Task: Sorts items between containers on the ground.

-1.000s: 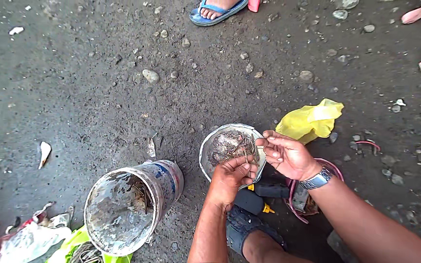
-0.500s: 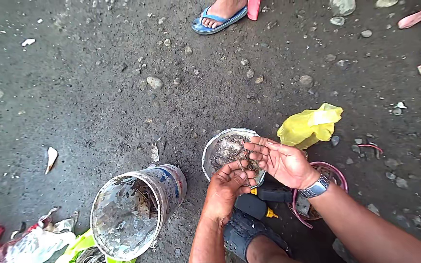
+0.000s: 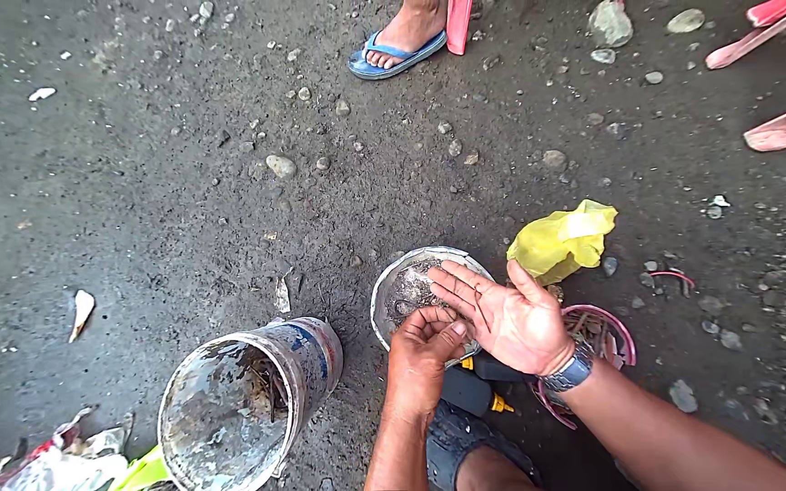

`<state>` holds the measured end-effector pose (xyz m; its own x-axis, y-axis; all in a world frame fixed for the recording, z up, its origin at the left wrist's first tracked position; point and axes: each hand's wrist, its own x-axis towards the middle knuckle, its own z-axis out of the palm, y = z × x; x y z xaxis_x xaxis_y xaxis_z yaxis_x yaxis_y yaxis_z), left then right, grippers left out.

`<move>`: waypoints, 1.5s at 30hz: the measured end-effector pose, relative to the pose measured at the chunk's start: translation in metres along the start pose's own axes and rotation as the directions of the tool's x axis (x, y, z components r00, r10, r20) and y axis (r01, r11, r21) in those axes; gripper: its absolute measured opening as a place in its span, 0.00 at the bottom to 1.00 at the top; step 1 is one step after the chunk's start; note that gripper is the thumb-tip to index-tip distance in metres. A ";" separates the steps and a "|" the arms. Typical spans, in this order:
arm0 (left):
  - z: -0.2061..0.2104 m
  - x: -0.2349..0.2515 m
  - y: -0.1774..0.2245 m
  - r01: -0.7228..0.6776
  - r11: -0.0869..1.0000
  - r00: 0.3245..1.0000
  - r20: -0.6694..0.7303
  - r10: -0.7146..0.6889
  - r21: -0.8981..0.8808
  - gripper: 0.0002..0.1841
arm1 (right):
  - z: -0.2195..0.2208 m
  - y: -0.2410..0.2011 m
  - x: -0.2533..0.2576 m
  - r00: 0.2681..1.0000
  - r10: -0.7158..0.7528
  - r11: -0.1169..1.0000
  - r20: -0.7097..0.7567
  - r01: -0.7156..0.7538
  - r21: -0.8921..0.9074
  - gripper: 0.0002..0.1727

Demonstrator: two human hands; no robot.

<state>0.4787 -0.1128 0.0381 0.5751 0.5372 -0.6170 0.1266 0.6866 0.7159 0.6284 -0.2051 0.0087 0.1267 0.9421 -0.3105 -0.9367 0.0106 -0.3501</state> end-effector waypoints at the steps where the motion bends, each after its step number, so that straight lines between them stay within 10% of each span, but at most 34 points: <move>1: 0.000 -0.005 0.004 -0.045 0.998 0.999 -0.008 0.046 0.046 0.10 | 0.001 0.001 0.000 1.000 0.006 1.000 0.005 -0.006 0.014 0.54; 9: -0.101 -0.127 0.082 -0.464 0.768 0.811 -0.136 0.568 0.443 0.12 | -0.005 0.005 0.000 0.996 0.054 0.998 0.064 -0.053 -0.015 0.42; 14: -0.175 -0.149 0.100 -0.100 0.624 0.689 -0.398 0.606 0.775 0.17 | 0.002 0.000 0.001 0.971 0.010 0.865 -0.237 -0.128 -0.486 0.31; 18: -0.154 -0.143 0.096 -0.084 0.517 0.639 -0.352 0.683 0.852 0.20 | 0.002 0.002 -0.003 0.978 -0.006 0.937 -0.210 -0.068 -0.342 0.32; 21: -0.097 -0.126 0.075 -0.306 0.562 0.736 -0.184 0.652 0.768 0.10 | 0.008 0.005 -0.010 0.990 -0.011 0.935 -0.143 -0.041 -0.353 0.33; 27: -0.008 -0.058 -0.013 -0.297 0.811 0.917 -0.086 0.389 0.503 0.12 | 0.025 0.018 -0.020 0.993 -0.079 0.884 0.089 0.111 -0.453 0.40; 38: -0.006 -0.039 -0.029 -0.176 0.898 0.944 -0.188 0.270 0.404 0.06 | 0.014 0.038 -0.028 0.992 -0.113 0.944 0.059 0.126 -0.305 0.44; 45: -0.052 -0.099 0.039 -0.376 0.829 0.840 -0.225 0.494 0.415 0.10 | 0.010 0.008 -0.020 0.915 -0.351 0.694 -0.200 0.110 -0.712 0.21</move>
<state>0.3846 -0.1135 0.1099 0.3639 0.9004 -0.2385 0.2238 0.1641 0.9607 0.6154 -0.2205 0.0216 0.5102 0.7908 -0.3382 -0.4035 -0.1272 -0.9061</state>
